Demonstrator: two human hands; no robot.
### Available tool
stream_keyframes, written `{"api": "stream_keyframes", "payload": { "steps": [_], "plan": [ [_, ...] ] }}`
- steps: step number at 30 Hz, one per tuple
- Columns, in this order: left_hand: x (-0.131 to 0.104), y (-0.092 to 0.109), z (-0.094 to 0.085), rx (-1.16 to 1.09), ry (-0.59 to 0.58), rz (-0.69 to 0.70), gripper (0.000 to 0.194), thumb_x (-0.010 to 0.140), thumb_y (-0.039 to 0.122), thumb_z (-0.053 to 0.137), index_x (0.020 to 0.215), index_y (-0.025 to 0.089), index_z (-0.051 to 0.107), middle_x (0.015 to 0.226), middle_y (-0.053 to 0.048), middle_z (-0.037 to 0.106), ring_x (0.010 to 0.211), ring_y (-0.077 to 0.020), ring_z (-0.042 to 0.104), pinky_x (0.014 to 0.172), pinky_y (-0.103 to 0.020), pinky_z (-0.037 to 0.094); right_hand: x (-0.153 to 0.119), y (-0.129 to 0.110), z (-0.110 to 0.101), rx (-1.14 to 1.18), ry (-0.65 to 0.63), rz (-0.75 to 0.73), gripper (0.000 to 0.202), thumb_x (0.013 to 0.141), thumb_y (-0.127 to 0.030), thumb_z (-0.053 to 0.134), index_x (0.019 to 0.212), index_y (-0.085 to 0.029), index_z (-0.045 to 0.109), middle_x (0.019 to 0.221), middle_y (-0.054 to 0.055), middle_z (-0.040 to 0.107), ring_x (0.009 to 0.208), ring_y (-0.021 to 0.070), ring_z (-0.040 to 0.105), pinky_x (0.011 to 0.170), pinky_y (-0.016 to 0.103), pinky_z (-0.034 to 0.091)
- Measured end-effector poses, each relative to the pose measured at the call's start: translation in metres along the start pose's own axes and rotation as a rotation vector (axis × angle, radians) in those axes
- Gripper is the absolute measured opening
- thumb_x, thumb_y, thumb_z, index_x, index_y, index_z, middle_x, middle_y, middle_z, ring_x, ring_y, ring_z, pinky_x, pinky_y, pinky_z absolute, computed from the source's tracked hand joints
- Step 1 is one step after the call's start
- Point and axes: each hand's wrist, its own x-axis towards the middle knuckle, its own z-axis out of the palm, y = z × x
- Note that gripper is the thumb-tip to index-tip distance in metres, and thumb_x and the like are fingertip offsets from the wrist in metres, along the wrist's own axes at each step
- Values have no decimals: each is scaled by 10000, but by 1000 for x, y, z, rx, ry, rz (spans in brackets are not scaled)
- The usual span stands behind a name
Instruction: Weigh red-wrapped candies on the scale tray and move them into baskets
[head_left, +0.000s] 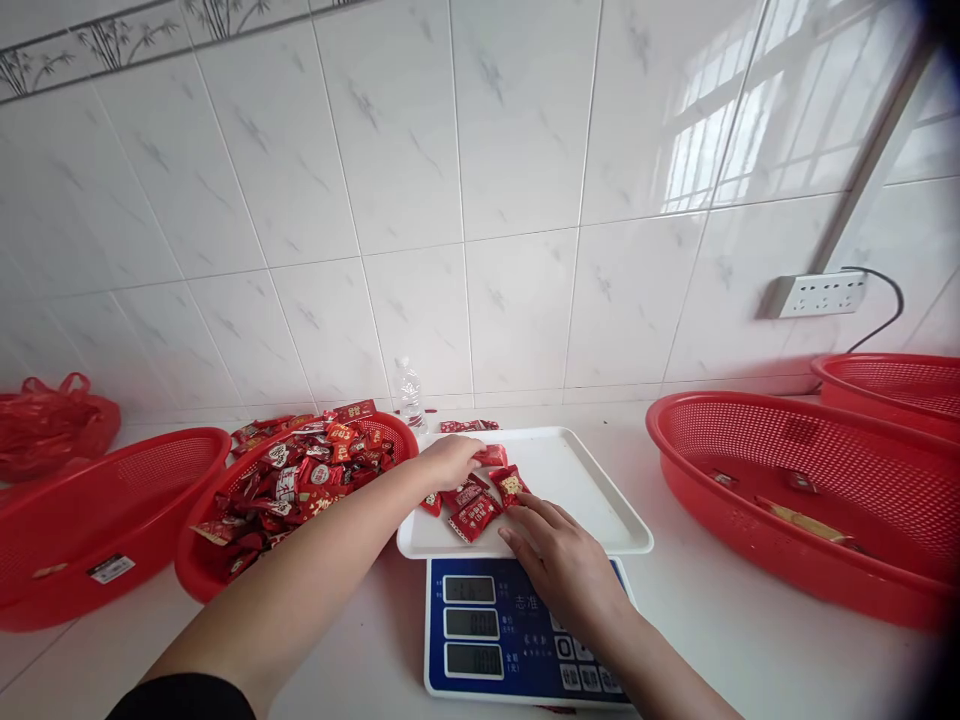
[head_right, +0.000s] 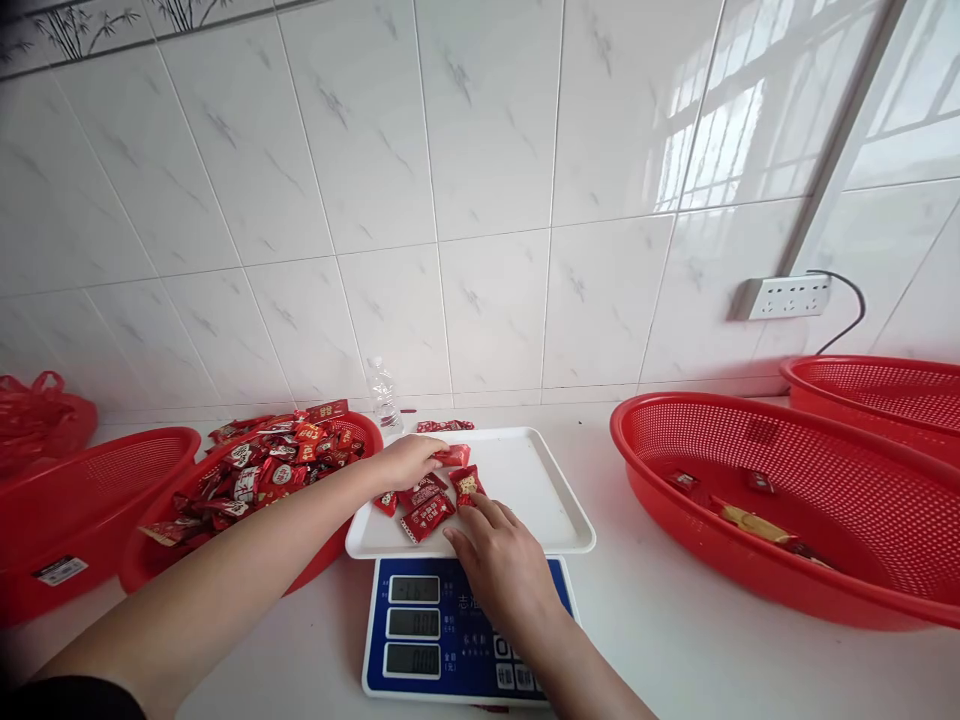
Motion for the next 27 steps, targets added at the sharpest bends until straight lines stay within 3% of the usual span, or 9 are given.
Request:
{"api": "stream_keyframes", "payload": {
  "steps": [5, 8, 11, 14, 17, 19, 21, 24, 27],
  "plan": [
    [-12, 0, -13, -235, 355, -65, 209, 862, 159, 467, 948, 198, 653, 902, -56, 700, 884, -221, 631, 850, -359, 475, 1, 1, 0, 114, 120, 17, 287, 956, -312, 413, 998, -175, 661, 1051, 118, 707, 950, 248, 677, 760, 383, 588],
    [-30, 7, -25, -663, 569, -88, 149, 879, 228, 468, 866, 176, 607, 866, -38, 660, 869, -193, 617, 845, -371, 497, 2, 1, -1, 180, 165, 17, 285, 956, -312, 417, 1046, -172, 649, 1056, 116, 706, 969, 238, 675, 783, 368, 587],
    [-59, 19, -32, -1166, 624, -43, 161, 847, 331, 565, 894, 179, 587, 935, -25, 636, 901, -169, 614, 815, -339, 530, 3, 2, -2, 241, 123, 20, 282, 948, -305, 439, 1122, -195, 632, 1175, 110, 665, 1041, 239, 653, 822, 372, 578],
    [-90, 31, -28, -1371, 570, -73, 262, 807, 342, 640, 1029, 215, 585, 1029, -32, 636, 904, -172, 628, 772, -320, 549, 2, 2, -5, 283, 138, 71, 322, 919, -350, 490, 1186, -222, 617, 1276, 118, 608, 1152, 305, 582, 912, 494, 516],
    [-112, 44, -11, -1339, 336, -80, 327, 830, 352, 632, 1122, 214, 583, 1087, -73, 640, 893, -195, 644, 707, -304, 561, -1, -2, -13, 585, 121, 194, 489, 889, -438, 539, 1335, -242, 496, 1338, 136, 554, 1205, 308, 537, 963, 530, 463],
    [-122, 54, 3, -1227, 146, 6, 313, 876, 355, 580, 1149, 203, 598, 1130, -95, 634, 912, -201, 643, 714, -303, 561, -2, -7, -21, 946, -25, 245, 638, 855, -490, 585, 1416, -262, 383, 1374, 140, 520, 1196, 283, 549, 955, 490, 480],
    [-126, 62, 13, -1079, 56, 103, 297, 914, 346, 522, 1160, 206, 613, 1166, -96, 628, 945, -201, 636, 775, -321, 553, -3, -10, -26, 1246, -177, 265, 662, 806, -517, 642, 1384, -270, 434, 1325, 130, 569, 1141, 273, 593, 937, 470, 496],
    [-123, 65, 19, -779, 164, 184, 301, 936, 332, 473, 1187, 232, 606, 1175, -78, 637, 1035, -212, 610, 913, -368, 503, -1, -10, -26, 1429, -167, 344, 387, 797, -459, 676, 1123, -251, 661, 1149, 89, 683, 1025, 248, 655, 919, 443, 509],
    [-112, 55, 17, -400, 320, 152, 417, 921, 375, 483, 1320, 256, 486, 1357, -90, 520, 1291, -261, 429, 1090, -452, 333, 5, -3, -21, 1533, 142, 540, 268, 801, -432, 679, 980, -234, 703, 1018, 67, 729, 910, 230, 692, 847, 417, 549]
  ]
}}
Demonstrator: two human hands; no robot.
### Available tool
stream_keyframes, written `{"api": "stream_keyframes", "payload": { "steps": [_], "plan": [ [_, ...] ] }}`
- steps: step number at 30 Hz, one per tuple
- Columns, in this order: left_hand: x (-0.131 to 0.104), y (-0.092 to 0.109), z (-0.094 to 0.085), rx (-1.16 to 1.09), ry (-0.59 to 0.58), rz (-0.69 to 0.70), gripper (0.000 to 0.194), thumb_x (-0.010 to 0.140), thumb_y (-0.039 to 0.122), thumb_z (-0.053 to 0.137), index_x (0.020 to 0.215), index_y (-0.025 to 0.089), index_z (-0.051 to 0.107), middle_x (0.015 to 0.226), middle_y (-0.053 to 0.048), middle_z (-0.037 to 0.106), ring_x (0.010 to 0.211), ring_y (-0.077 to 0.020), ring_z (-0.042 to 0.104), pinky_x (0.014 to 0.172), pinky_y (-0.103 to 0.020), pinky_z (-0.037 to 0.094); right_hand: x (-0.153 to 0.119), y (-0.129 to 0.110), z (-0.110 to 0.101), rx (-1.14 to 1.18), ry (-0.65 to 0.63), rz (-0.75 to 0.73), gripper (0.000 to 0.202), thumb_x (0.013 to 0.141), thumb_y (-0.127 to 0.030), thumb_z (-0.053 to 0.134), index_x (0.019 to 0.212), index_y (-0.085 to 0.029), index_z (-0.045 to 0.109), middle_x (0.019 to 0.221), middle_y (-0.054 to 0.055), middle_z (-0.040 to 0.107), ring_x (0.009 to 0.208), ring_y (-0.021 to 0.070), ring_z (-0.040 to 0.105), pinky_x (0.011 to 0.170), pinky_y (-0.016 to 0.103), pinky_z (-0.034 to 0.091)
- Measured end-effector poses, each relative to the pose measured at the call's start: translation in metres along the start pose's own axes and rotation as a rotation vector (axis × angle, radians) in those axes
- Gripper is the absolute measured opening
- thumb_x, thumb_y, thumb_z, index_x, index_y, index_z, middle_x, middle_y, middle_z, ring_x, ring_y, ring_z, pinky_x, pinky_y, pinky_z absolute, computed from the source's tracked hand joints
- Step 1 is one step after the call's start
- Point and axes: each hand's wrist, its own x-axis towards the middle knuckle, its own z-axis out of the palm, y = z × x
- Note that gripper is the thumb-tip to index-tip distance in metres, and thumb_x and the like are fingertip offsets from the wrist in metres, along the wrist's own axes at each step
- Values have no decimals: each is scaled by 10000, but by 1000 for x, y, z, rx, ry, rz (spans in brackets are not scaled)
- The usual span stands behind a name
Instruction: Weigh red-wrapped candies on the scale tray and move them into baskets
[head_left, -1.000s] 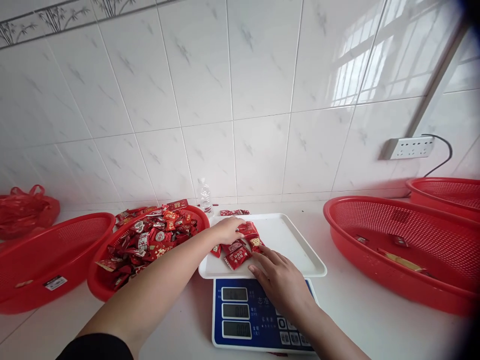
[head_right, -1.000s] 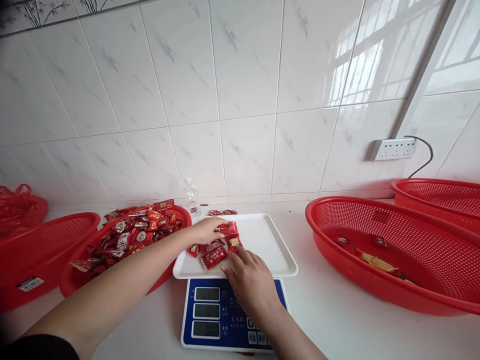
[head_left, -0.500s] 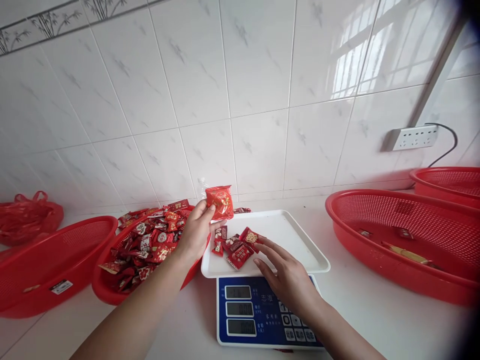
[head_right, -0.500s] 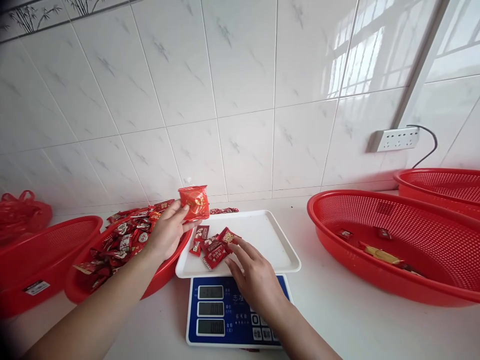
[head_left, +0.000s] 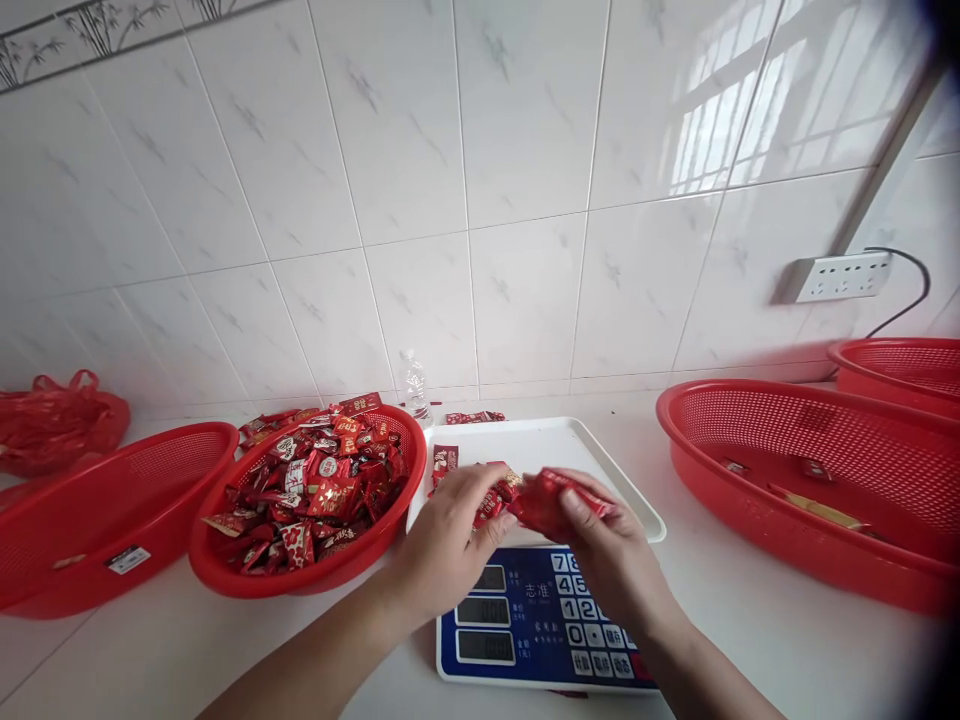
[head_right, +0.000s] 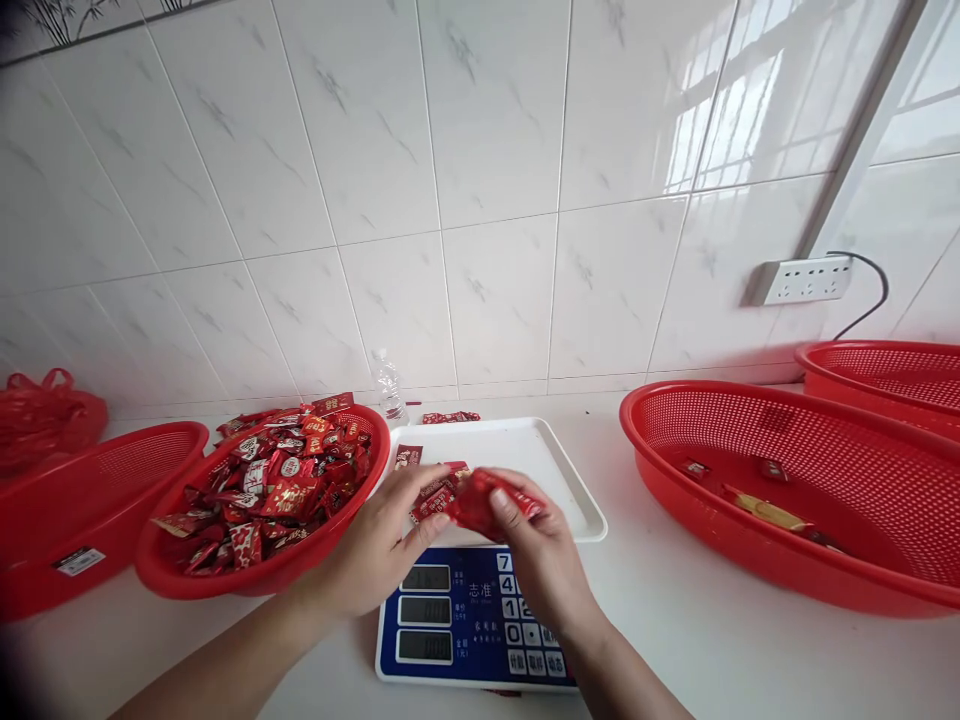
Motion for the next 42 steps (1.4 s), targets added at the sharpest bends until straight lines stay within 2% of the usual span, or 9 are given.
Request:
{"api": "stream_keyframes", "payload": {
  "steps": [6, 10, 14, 18, 25, 28, 33, 37, 42],
  "plan": [
    [35, -34, 1, 351, -233, -392, 973, 778, 713, 475, 1502, 174, 110, 1563, -199, 27, 1414, -411, -48, 1101, -590, 153, 14, -7, -7, 226, 411, -87, 301, 705, -417, 764, 892, -188, 711, 856, 54, 741, 813, 223, 709, 764, 372, 584],
    [57, -43, 13, 465, -275, -389, 982, 752, 788, 384, 1494, 188, 153, 1545, -213, 152, 1409, -440, 57, 1077, -593, 160, 13, -10, -7, 233, 373, -76, 276, 716, -399, 759, 879, -182, 711, 852, 52, 737, 820, 223, 705, 759, 365, 589],
    [69, -42, 22, 563, -215, -235, 558, 869, 624, 363, 1248, 252, 535, 1297, -138, 516, 1248, -376, 420, 1001, -527, 316, 11, -8, -6, 176, 325, -52, 267, 734, -405, 743, 862, -173, 707, 800, 44, 729, 799, 215, 702, 765, 355, 587],
    [77, -47, 23, 591, -82, -170, 358, 897, 483, 413, 942, 214, 646, 1064, -94, 591, 1020, -290, 554, 889, -435, 423, 12, -8, -6, 161, 351, -29, 301, 701, -417, 759, 846, -159, 705, 776, 50, 724, 789, 233, 701, 709, 352, 602],
    [84, -54, -11, 10, 169, -305, 259, 934, 326, 413, 999, 183, 619, 1135, -84, 618, 1080, -204, 563, 942, -325, 438, 11, -7, -7, 169, 348, -18, 302, 704, -413, 757, 867, -164, 701, 760, 39, 712, 724, 210, 687, 658, 324, 598],
    [64, -34, -25, -260, 137, -372, 283, 931, 397, 429, 1015, 190, 602, 1116, -74, 636, 1034, -201, 590, 875, -321, 480, 5, -7, -5, 62, 297, -36, 331, 755, -453, 709, 919, -166, 684, 747, 41, 691, 657, 193, 661, 609, 317, 586],
    [5, 5, -5, -559, -235, -243, 391, 816, 389, 650, 1150, 194, 591, 1102, -85, 649, 966, -196, 624, 835, -305, 504, -16, -1, 7, -279, 85, -247, 273, 842, -461, 611, 909, -203, 665, 798, 45, 668, 680, 172, 641, 603, 272, 560],
    [-26, 20, 12, -510, -101, -166, 226, 894, 321, 542, 975, 170, 688, 897, -60, 697, 843, -184, 640, 786, -285, 503, -26, -2, 15, -438, -171, -374, 294, 847, -503, 579, 913, -236, 682, 815, 58, 647, 762, 195, 644, 677, 294, 558],
    [-39, 20, 2, -312, -81, -140, 176, 870, 263, 563, 844, 161, 704, 811, -37, 698, 759, -167, 629, 694, -232, 489, -27, -3, 19, -416, -518, -54, 492, 834, -606, 536, 1189, -281, 641, 1177, 103, 649, 1085, 272, 616, 910, 412, 507]
  ]
}}
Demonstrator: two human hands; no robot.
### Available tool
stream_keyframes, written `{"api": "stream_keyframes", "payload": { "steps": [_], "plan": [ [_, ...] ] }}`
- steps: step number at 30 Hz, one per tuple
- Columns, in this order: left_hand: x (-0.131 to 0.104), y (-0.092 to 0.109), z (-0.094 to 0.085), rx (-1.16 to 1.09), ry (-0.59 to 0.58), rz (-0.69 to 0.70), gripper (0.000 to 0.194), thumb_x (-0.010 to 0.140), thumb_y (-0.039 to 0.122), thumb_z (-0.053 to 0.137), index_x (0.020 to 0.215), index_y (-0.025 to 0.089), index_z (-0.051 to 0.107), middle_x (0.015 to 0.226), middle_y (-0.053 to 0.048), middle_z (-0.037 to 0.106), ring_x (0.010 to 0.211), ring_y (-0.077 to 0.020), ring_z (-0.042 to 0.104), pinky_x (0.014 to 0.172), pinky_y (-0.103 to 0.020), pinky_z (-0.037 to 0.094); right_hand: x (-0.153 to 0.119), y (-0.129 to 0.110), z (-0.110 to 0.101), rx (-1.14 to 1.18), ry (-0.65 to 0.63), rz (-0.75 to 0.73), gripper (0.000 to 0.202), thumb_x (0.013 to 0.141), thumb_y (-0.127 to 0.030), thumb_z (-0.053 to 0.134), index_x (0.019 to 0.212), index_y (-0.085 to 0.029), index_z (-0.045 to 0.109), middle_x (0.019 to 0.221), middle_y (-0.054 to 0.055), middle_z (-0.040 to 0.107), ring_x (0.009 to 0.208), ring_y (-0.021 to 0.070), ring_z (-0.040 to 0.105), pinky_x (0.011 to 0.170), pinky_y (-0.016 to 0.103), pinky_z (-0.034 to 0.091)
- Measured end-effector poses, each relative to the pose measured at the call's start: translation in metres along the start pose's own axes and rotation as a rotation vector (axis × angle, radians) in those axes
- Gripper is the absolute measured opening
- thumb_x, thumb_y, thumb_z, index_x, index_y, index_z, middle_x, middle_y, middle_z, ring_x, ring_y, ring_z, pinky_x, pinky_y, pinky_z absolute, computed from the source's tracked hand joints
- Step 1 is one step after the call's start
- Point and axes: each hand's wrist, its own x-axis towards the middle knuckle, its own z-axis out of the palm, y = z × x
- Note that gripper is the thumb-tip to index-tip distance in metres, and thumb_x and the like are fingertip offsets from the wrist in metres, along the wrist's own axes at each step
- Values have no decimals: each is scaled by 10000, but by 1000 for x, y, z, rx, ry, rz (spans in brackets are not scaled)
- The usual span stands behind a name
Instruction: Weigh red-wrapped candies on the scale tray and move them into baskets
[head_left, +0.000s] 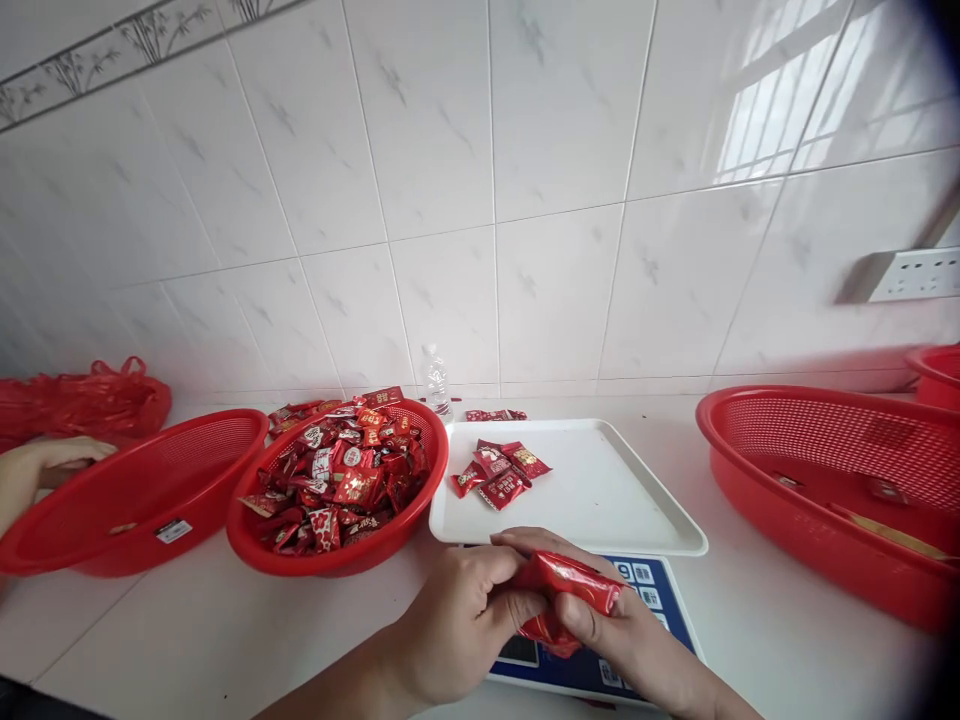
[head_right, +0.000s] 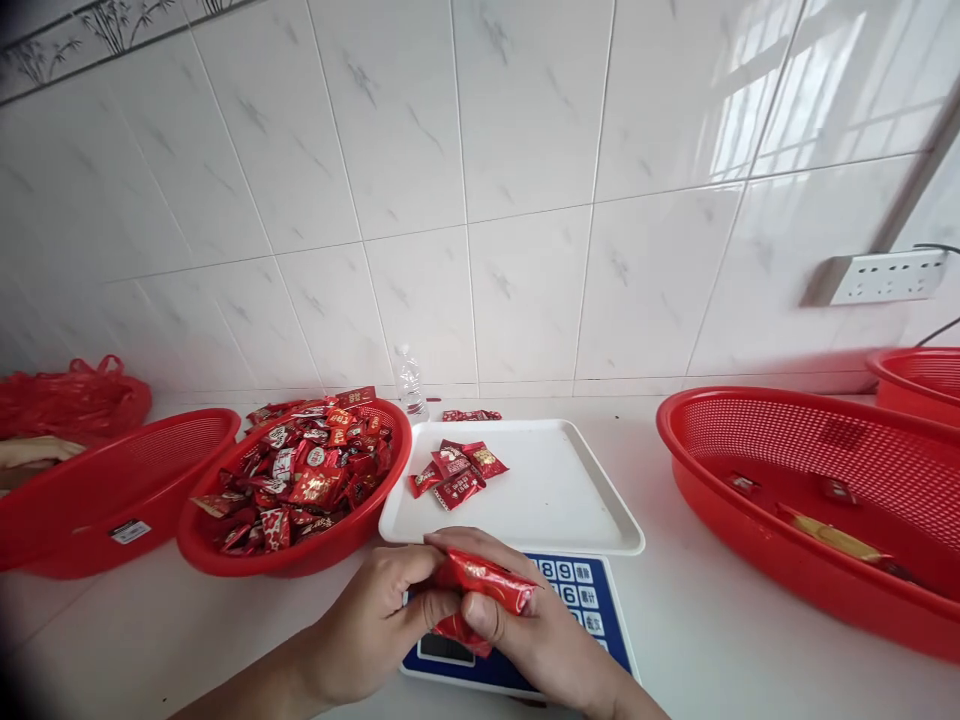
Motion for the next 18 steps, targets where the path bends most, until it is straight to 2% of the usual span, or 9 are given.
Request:
{"api": "stream_keyframes", "payload": {
  "steps": [2, 4, 6, 9, 11, 13, 15, 18],
  "plan": [
    [-4, -2, -8, 25, 9, -15, 180, 867, 281, 565, 835, 165, 700, 791, -35, 694, 747, -164, 632, 675, -225, 489, -2, 7, 2, -1, 7, 44, 433, 877, -545, 513, 1203, -290, 639, 1212, 99, 648, 1128, 272, 598, 952, 439, 479],
    [-6, -6, -19, 18, 46, -28, 191, 866, 314, 567, 852, 174, 696, 786, -35, 695, 742, -163, 635, 668, -226, 493, -5, 16, 3, 37, 84, 84, 413, 885, -525, 508, 1176, -275, 660, 1184, 109, 668, 1099, 277, 618, 940, 449, 488],
    [-3, -12, -37, 79, 165, -28, 199, 868, 336, 558, 864, 185, 686, 771, -27, 691, 725, -158, 630, 660, -228, 492, -7, 26, 3, 113, 219, 130, 437, 876, -550, 503, 1136, -248, 683, 1137, 119, 690, 1064, 283, 638, 933, 443, 497],
    [14, -28, -76, 342, 358, -66, 182, 882, 295, 507, 890, 209, 667, 793, -16, 689, 739, -161, 627, 687, -246, 487, -9, 33, 1, 178, 465, 165, 469, 854, -582, 518, 1083, -216, 703, 1092, 126, 706, 1058, 292, 638, 955, 434, 485],
    [31, -43, -103, 513, 339, -177, 191, 868, 192, 479, 930, 217, 658, 892, -27, 702, 824, -180, 641, 748, -268, 486, -8, 33, 2, 212, 554, 158, 466, 841, -585, 538, 1057, -208, 709, 1094, 125, 704, 1070, 297, 629, 957, 429, 486],
    [47, -60, -126, 754, 302, -283, 209, 859, 137, 464, 927, 202, 651, 978, -60, 692, 940, -213, 629, 832, -301, 464, -7, 33, 3, 255, 573, 142, 453, 834, -577, 555, 1044, -207, 711, 1103, 124, 698, 1077, 300, 625, 944, 431, 497],
    [59, -75, -141, 937, 281, -371, 183, 817, 118, 532, 952, 180, 639, 1107, -109, 648, 1100, -262, 561, 919, -346, 417, -8, 35, 3, 280, 561, 138, 438, 823, -565, 580, 1044, -210, 709, 1082, 122, 705, 1050, 301, 642, 922, 438, 514],
    [69, -89, -153, 983, 299, -458, 244, 696, 47, 629, 915, 154, 629, 1128, -152, 628, 1154, -309, 518, 940, -382, 385, -9, 42, 0, 294, 543, 158, 431, 812, -542, 611, 1071, -210, 700, 1052, 124, 716, 1003, 297, 664, 915, 454, 517]
  ]
}}
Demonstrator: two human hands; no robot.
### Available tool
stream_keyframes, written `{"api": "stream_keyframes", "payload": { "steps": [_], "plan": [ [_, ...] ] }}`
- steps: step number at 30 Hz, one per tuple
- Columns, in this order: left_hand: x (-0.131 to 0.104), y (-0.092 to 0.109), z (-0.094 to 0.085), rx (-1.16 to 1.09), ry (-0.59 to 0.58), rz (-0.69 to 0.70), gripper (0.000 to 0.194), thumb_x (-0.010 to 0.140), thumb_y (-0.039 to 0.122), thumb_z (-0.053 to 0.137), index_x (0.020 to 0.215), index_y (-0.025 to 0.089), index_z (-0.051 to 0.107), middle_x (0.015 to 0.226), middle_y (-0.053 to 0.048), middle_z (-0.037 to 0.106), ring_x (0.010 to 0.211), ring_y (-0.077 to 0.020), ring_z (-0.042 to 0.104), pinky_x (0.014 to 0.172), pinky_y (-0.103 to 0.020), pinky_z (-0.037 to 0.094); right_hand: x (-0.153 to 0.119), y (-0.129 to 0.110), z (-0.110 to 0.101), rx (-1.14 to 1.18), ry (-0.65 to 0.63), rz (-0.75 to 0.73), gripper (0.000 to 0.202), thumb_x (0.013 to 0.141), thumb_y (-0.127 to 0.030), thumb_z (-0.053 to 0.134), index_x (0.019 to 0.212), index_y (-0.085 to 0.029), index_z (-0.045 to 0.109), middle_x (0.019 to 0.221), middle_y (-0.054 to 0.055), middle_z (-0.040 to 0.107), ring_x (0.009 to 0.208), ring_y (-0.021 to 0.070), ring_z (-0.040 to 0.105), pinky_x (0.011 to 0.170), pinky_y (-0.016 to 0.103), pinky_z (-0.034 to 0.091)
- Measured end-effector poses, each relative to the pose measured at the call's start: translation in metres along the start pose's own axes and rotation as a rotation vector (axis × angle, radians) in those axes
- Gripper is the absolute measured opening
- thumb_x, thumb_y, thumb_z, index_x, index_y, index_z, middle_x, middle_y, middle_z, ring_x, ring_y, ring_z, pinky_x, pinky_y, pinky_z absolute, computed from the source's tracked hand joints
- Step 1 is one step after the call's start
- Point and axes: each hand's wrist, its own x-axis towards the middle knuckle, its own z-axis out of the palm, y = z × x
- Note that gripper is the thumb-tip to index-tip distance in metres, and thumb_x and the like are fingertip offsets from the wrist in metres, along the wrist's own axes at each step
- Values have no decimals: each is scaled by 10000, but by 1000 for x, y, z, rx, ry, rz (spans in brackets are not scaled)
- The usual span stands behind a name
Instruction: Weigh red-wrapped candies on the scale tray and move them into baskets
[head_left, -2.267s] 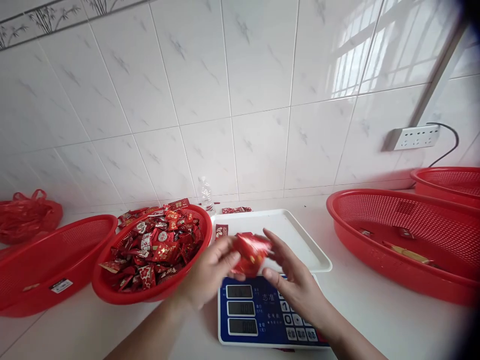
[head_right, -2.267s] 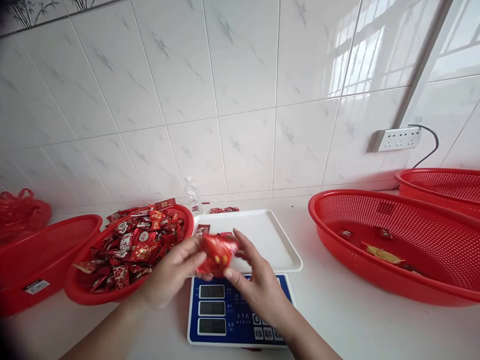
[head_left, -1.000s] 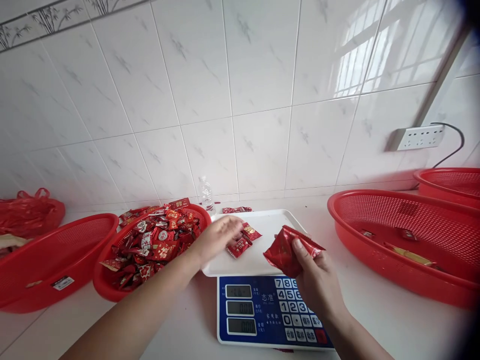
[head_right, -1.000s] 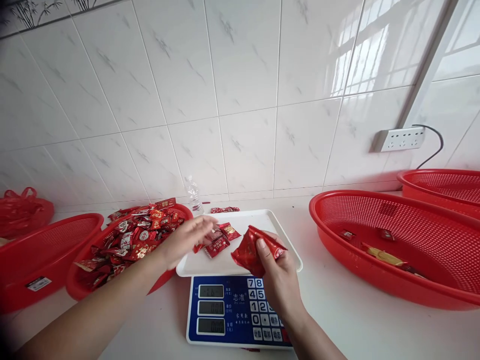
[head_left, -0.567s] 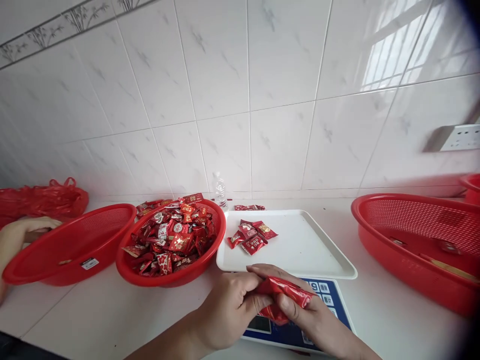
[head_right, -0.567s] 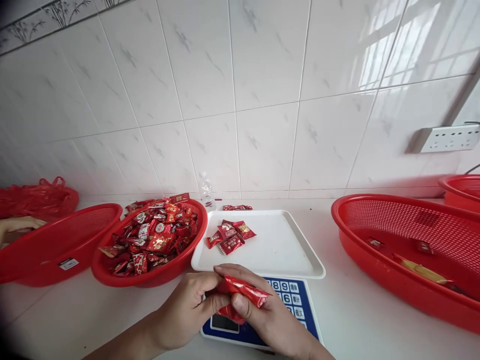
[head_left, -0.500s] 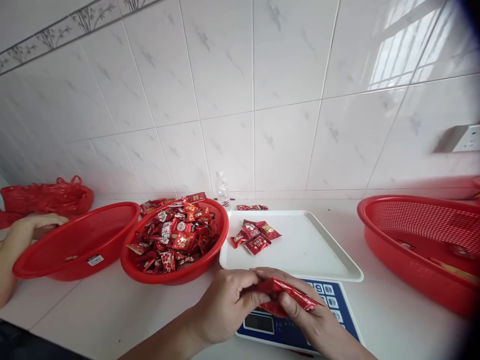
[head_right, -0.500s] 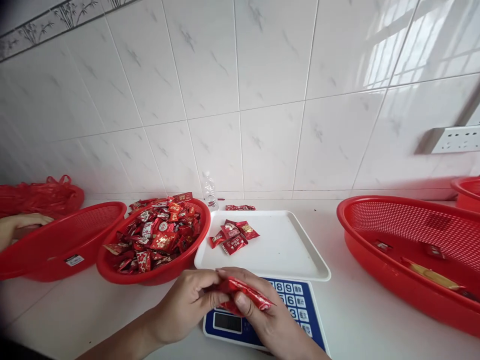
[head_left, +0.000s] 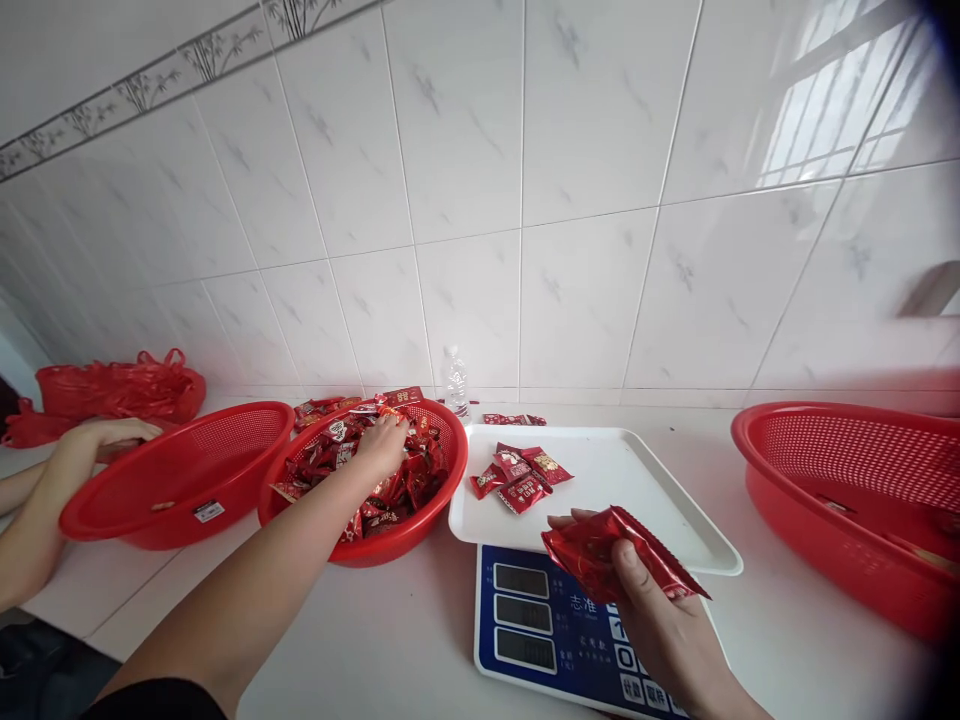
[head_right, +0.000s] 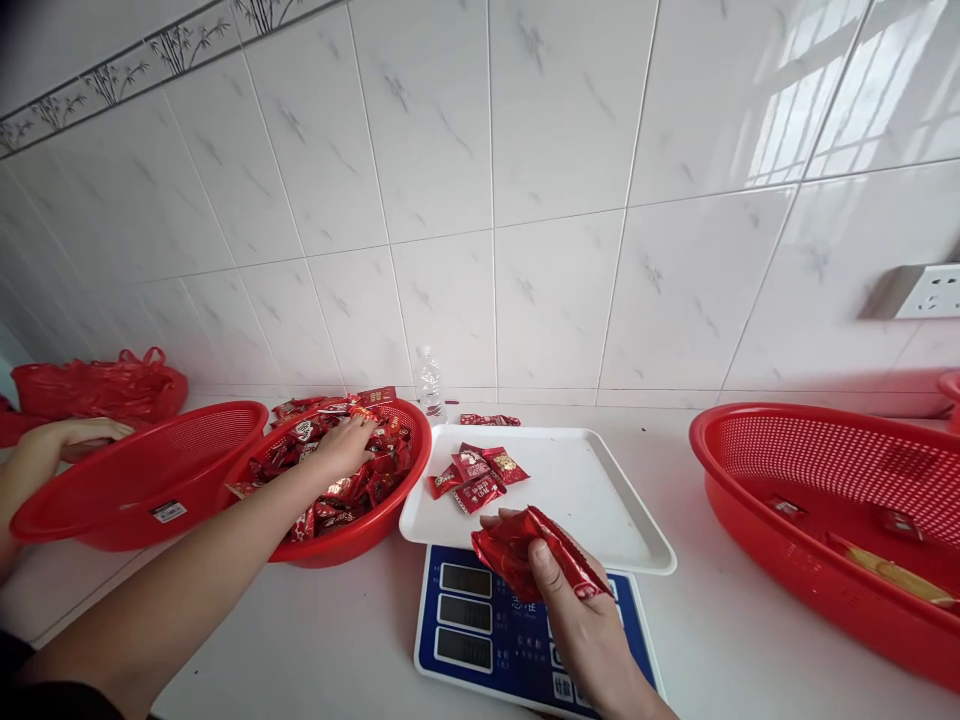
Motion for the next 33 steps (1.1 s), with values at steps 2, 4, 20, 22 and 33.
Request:
{"api": "stream_keyframes", "payload": {
  "steps": [2, 4, 20, 22, 33],
  "plan": [
    [6, -5, 1, -35, -9, -31, 216, 677, 20, 620, 845, 156, 623, 1001, -136, 668, 1061, -297, 577, 886, -366, 407, 2, 1, -3, 5, -20, 7, 432, 817, -533, 612, 1081, -203, 699, 1061, 131, 715, 1006, 301, 664, 926, 468, 508],
    [11, -11, -2, -89, -5, -53, 154, 724, 44, 587, 810, 169, 613, 889, -106, 685, 961, -271, 621, 827, -343, 426, 3, -1, -4, 15, -39, 0, 433, 819, -533, 610, 1077, -199, 705, 1064, 135, 715, 1009, 307, 662, 927, 480, 505],
    [-57, 101, 12, -758, -178, 450, 164, 827, 340, 616, 850, 179, 631, 953, -63, 689, 932, -210, 635, 867, -361, 479, 11, -39, 2, 8, 201, -126, 427, 766, -596, 633, 902, -203, 728, 906, 108, 753, 933, 292, 694, 744, 372, 599],
    [-60, 110, 22, -575, -102, 541, 250, 830, 373, 627, 991, 182, 642, 1208, -111, 613, 1196, -270, 510, 1023, -430, 380, 12, -39, 2, -2, 237, -122, 426, 759, -595, 643, 890, -199, 729, 900, 107, 754, 932, 279, 696, 740, 350, 599],
    [-27, 129, 28, -191, -452, 534, 831, 845, 743, 247, 1490, 221, 207, 1575, -124, 86, 1439, -325, 39, 1131, -542, 115, 17, -37, 0, -63, 241, -157, 439, 754, -611, 630, 890, -207, 733, 914, 98, 753, 925, 299, 697, 745, 388, 599]
  ]
}}
